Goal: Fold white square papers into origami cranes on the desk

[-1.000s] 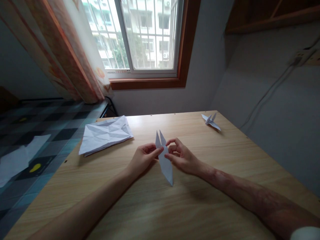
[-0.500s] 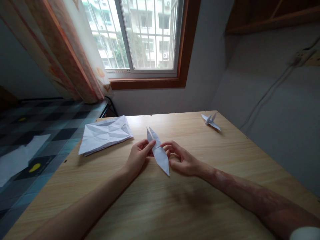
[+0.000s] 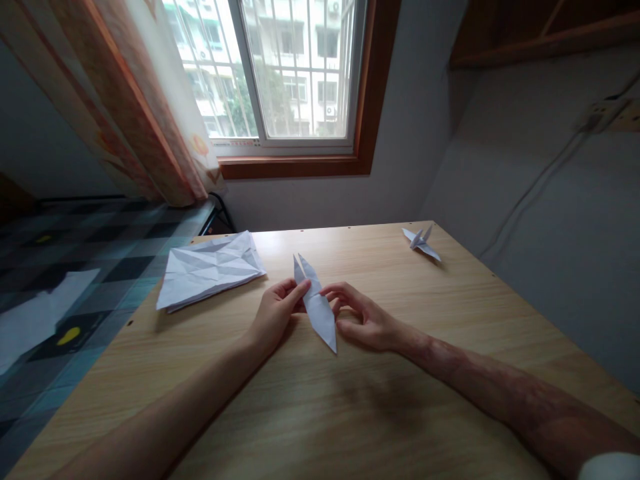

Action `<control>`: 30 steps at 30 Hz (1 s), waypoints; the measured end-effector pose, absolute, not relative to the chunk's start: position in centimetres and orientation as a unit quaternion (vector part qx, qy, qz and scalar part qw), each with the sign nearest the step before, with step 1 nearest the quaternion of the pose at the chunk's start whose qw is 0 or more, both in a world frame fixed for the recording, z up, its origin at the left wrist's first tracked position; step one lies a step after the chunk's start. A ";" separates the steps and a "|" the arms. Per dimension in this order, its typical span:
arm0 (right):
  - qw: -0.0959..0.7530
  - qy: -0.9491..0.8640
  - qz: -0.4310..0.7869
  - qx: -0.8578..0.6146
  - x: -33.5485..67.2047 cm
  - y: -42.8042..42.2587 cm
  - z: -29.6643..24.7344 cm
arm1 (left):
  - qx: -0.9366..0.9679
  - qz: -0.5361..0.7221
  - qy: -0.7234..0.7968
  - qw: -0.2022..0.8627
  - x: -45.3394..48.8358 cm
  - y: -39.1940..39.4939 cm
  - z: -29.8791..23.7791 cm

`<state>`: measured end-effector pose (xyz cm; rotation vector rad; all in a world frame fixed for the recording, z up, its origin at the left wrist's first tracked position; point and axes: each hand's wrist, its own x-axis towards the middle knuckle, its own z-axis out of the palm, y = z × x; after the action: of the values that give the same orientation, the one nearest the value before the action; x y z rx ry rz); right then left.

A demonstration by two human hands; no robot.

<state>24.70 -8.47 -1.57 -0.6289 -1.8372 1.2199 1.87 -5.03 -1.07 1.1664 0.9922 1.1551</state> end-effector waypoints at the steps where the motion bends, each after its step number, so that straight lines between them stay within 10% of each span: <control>1: 0.411 -0.730 0.484 -0.252 24.7 -8.5 -1.6 | 0.494 0.493 0.423 0.578 1.9 -5.0 -1.0; 30: 0.474 -0.638 0.509 -0.331 23.7 -7.7 -3.1 | 0.586 0.415 0.365 0.593 2.3 -6.3 -0.4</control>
<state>23.75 -7.73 -3.05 -0.8106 -1.5613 1.2445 2.26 -6.27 -0.42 1.3623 0.8476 0.9651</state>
